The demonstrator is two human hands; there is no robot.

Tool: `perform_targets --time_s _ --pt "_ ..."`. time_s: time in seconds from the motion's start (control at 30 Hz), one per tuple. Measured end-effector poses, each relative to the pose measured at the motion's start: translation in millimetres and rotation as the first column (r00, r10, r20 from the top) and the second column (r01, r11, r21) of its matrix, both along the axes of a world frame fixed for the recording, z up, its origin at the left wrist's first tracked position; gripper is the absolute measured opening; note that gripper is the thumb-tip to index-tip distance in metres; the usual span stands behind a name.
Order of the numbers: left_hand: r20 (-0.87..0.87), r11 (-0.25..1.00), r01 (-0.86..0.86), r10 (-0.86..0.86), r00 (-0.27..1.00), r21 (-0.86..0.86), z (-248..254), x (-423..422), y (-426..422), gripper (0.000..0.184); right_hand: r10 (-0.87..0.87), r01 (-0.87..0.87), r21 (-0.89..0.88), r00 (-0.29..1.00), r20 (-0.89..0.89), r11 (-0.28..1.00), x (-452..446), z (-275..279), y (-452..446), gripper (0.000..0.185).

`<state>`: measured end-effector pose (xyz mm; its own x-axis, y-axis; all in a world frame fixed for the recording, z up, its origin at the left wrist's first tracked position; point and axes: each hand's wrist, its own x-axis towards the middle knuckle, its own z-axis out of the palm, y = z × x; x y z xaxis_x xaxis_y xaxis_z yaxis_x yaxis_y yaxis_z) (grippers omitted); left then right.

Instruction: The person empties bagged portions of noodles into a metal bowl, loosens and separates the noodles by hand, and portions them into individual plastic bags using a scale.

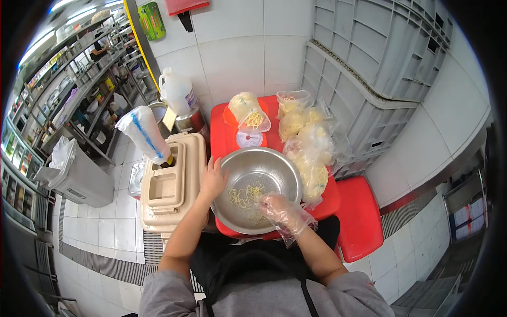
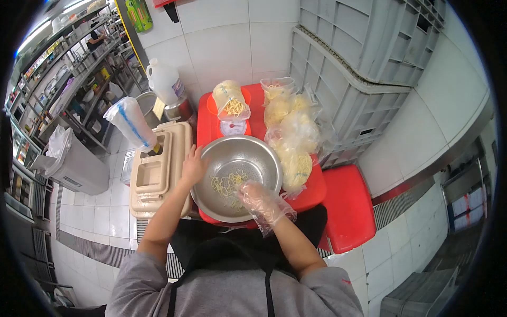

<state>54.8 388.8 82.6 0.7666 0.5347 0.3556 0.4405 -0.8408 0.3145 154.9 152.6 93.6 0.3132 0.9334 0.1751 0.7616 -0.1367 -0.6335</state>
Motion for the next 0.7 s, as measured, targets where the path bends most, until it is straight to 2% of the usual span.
perform_targets --time_s 0.03,0.07,0.17,0.47,0.57,0.7 --pt "-0.028 0.999 -0.044 0.043 0.999 -0.030 -24.2 -4.3 0.9 0.059 -0.008 0.009 -0.025 1.000 0.019 1.000 -1.0 -0.4 0.3 0.021" --pt "-0.056 0.994 -0.089 0.085 0.995 -0.059 -23.3 -6.7 -4.6 0.064 -0.015 0.017 -0.050 0.999 0.040 0.999 -1.5 -1.1 0.4 0.022" --pt "-0.190 0.989 -0.121 0.103 0.976 -0.086 -10.6 -10.4 -13.7 0.064 0.021 -0.016 -0.105 0.999 0.045 0.994 -1.0 -6.4 -0.4 0.024" --pt "-0.242 0.984 -0.135 0.104 0.965 -0.119 -9.1 -9.1 -12.5 0.063 0.001 0.017 -0.230 0.997 0.077 0.973 0.2 2.6 -0.6 0.026" --pt "-0.220 0.978 -0.145 0.110 0.969 -0.149 -11.2 -8.3 -12.6 0.071 -0.003 0.019 -0.240 0.998 0.065 0.971 0.6 5.7 -0.6 0.028" --pt "-0.233 0.978 -0.148 0.112 0.966 -0.145 -9.0 -9.1 -14.5 0.069 -0.006 0.020 -0.227 0.998 0.062 0.974 1.6 4.5 -1.4 0.030"
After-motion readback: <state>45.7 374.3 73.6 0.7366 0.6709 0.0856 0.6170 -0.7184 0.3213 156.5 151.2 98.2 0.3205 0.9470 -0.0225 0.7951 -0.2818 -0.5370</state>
